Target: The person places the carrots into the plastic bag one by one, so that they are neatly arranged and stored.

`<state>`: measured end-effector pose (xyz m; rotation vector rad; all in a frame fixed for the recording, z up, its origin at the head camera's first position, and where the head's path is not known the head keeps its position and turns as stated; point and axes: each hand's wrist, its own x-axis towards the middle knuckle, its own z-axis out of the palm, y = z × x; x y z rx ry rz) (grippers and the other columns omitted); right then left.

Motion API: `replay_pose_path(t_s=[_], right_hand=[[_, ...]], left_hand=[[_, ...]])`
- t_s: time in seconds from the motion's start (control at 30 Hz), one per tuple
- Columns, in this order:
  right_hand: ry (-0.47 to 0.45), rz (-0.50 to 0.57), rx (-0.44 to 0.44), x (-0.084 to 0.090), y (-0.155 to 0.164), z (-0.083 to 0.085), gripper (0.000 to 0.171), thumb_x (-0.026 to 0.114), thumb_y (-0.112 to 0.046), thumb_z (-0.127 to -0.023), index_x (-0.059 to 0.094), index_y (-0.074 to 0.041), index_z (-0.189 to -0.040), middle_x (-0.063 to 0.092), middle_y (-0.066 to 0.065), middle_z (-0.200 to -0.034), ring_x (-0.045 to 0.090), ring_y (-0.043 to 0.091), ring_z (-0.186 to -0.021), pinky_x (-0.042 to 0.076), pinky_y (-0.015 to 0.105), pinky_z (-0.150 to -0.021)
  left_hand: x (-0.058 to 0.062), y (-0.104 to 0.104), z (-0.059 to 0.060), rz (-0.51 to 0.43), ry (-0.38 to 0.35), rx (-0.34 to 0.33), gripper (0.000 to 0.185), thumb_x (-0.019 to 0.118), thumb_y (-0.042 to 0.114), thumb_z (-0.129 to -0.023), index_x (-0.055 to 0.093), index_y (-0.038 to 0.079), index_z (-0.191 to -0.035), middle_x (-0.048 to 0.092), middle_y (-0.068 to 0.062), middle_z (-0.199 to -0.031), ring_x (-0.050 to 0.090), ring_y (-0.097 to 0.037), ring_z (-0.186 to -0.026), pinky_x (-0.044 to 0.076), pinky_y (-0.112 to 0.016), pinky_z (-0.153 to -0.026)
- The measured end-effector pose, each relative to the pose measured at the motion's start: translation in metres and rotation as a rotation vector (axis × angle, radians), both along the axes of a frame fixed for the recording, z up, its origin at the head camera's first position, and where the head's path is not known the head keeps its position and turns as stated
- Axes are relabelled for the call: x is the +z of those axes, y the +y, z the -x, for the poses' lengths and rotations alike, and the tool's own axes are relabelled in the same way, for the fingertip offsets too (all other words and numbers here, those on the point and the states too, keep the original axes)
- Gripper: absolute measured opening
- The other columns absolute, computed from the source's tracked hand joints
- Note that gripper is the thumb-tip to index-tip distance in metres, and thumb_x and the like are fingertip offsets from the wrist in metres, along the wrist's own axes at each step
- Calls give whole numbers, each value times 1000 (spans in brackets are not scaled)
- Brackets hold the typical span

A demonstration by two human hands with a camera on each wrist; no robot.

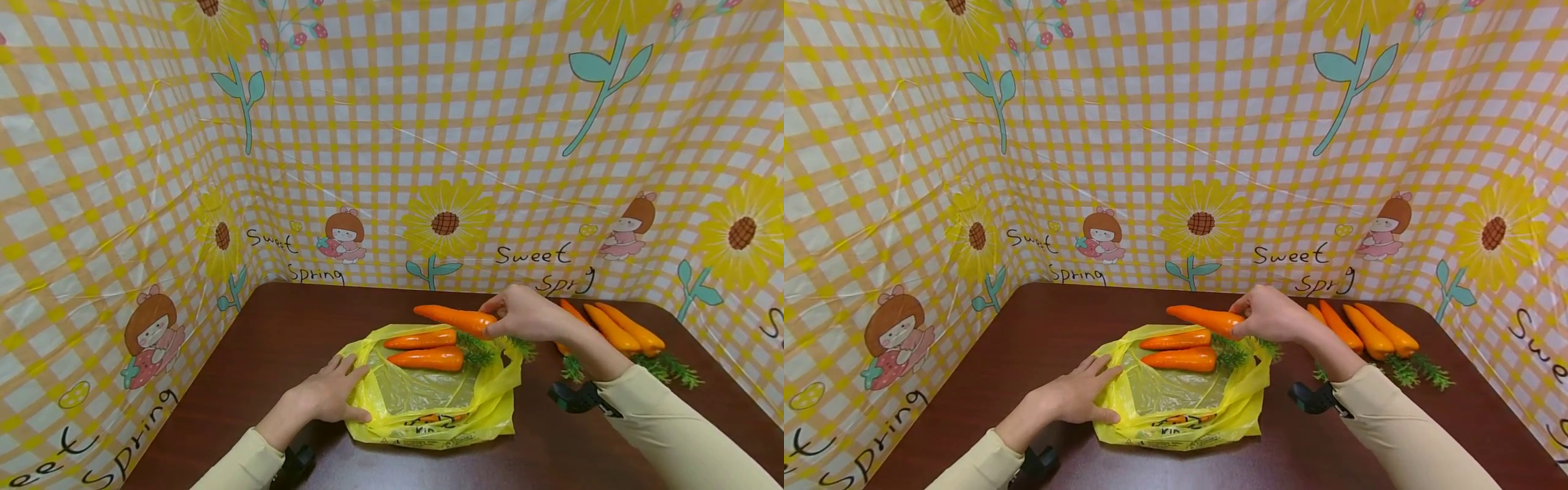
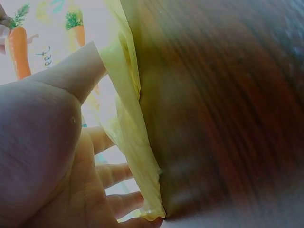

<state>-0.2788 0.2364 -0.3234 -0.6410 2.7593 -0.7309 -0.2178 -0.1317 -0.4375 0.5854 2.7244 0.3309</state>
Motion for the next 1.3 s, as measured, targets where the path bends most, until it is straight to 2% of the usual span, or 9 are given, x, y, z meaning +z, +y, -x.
replay_pose_path(t_s=[0.4,0.67,0.9,0.97,1.07,1.17,1.3], right_hand=[[-35,-20,81,-19,-23,1,45,81,-19,-82,72,-3,-123,30,-7,-47,20,9,-41,23,22,-44],[-60,-26,134,-27,-37,-1,45,80,-15,-82,71,-1,-123,28,-7,-47,16,10,-43,20,22,-46],[-38,-51,174,-34,-50,-4,43,77,-13,-81,72,-3,-122,28,-8,-46,15,9,-44,19,22,-47],[-29,-61,182,-37,-54,-4,43,77,-12,-80,73,-2,-121,34,-7,-48,18,9,-46,20,23,-48],[-16,-63,187,-41,-58,-5,43,78,-12,-78,73,-2,-120,57,-6,-64,24,9,-50,23,23,-50],[-14,-68,176,-45,-62,-6,44,77,-10,-77,73,-2,-120,59,-3,-66,24,10,-50,23,24,-49],[3,-104,150,-50,-64,-8,44,76,-9,-78,73,-4,-122,43,-3,-51,21,10,-49,21,24,-50]], left_hand=[[0,0,1,12,6,-3,88,71,58,-88,35,19,-158,20,-14,-167,18,-42,-153,34,-61,-113],[1,0,1,16,10,-8,88,70,58,-88,35,19,-158,20,-14,-167,19,-41,-153,35,-61,-113],[0,0,0,20,12,-6,88,70,59,-88,35,19,-158,20,-14,-167,19,-42,-153,35,-61,-113],[-1,0,0,22,12,-3,88,70,59,-88,35,20,-158,20,-14,-167,19,-41,-153,35,-60,-113],[-2,-1,0,20,9,3,88,70,59,-88,35,20,-158,20,-13,-167,19,-41,-153,34,-60,-114],[-2,-1,0,15,9,4,88,71,58,-88,36,20,-158,20,-14,-167,19,-42,-153,34,-61,-113],[-1,0,1,12,15,0,87,71,58,-87,36,19,-158,21,-14,-167,20,-42,-153,34,-62,-113]])
